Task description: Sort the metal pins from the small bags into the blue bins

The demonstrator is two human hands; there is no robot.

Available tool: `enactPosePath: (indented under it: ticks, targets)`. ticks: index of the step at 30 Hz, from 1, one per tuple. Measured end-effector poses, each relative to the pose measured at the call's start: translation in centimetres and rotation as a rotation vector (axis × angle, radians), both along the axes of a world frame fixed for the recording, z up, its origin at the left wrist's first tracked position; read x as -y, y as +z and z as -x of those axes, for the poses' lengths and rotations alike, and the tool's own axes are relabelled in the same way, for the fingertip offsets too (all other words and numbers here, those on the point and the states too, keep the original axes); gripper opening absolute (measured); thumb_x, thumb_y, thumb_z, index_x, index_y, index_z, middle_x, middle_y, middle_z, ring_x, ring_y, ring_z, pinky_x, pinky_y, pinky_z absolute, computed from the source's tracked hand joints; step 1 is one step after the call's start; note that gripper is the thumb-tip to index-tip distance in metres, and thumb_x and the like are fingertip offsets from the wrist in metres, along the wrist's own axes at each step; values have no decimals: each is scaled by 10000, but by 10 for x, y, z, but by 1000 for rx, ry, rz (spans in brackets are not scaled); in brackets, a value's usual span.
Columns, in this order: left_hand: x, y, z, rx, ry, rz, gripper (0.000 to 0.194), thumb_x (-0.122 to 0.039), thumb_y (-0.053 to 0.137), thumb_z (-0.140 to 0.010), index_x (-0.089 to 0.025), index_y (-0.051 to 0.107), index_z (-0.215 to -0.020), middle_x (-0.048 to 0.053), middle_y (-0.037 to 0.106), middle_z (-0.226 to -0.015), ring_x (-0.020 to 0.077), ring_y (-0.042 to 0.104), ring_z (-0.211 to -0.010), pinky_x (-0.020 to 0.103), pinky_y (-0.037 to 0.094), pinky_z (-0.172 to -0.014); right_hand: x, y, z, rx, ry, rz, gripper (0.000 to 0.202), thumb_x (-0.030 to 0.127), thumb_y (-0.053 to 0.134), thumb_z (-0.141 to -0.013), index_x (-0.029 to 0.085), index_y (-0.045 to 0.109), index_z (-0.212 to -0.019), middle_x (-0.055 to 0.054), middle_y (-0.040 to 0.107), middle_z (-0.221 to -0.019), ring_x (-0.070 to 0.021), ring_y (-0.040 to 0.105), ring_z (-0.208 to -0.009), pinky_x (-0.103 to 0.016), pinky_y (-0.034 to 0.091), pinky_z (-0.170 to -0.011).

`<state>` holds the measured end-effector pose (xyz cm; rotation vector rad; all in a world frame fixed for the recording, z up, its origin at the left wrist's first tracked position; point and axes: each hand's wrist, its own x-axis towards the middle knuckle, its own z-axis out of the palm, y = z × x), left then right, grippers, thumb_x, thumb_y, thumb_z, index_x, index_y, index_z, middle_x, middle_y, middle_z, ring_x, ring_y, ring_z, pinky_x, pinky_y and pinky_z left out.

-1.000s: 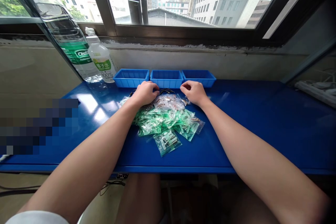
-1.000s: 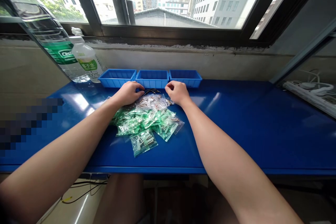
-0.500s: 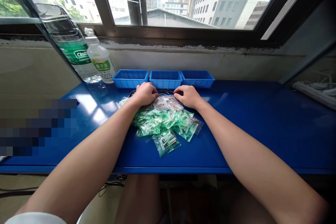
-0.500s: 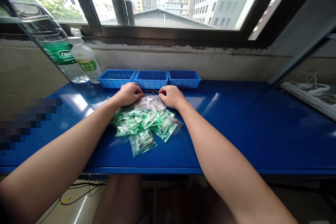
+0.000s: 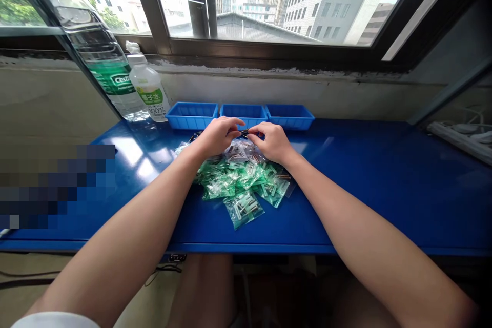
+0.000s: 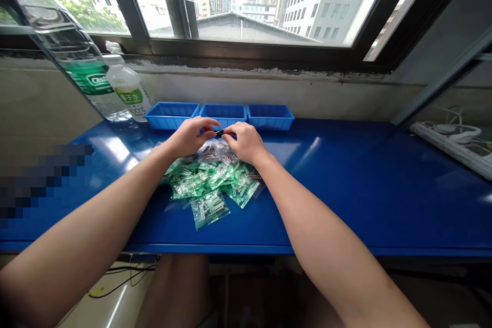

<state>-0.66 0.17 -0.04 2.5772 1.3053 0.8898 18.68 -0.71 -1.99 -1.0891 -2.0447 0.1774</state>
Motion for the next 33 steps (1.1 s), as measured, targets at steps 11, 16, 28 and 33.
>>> enactPosePath:
  ticks: [11,16,28,33]
  targets:
    - [4,3,-2,-62,-101,43,367,-240,535,-833,-191,627,-1185,28,698,-858,163,615,-784,268,455,-736,9,2,4,-31,138,135,256,149,563,-766,152,668,-999,-70,702,-989,-182,624,-796,-283,478,-732]
    - [10,7,-6,98,-22,37,187,-300,596,-798,-172,681,-906,9,705,-763,151,636,-720,257,475,-717,10,3,5,-13,104,104,196,241,609,-788,158,688,-947,-67,704,-927,-188,623,-801,-276,463,-723]
    - [9,7,-7,130,-25,-64,257,-404,652,-780,-168,700,-869,41,704,-824,152,611,-722,262,469,-695,6,3,2,-55,33,73,203,308,564,-848,185,723,-821,-34,726,-773,-164,636,-683,-249,439,-642]
    - [0,1,2,78,104,-108,285,-396,586,-815,-173,689,-959,57,697,-887,163,597,-720,285,467,-710,-13,-3,-23,-213,-290,48,162,291,618,-783,175,730,-773,-52,737,-760,-189,675,-713,-280,483,-710]
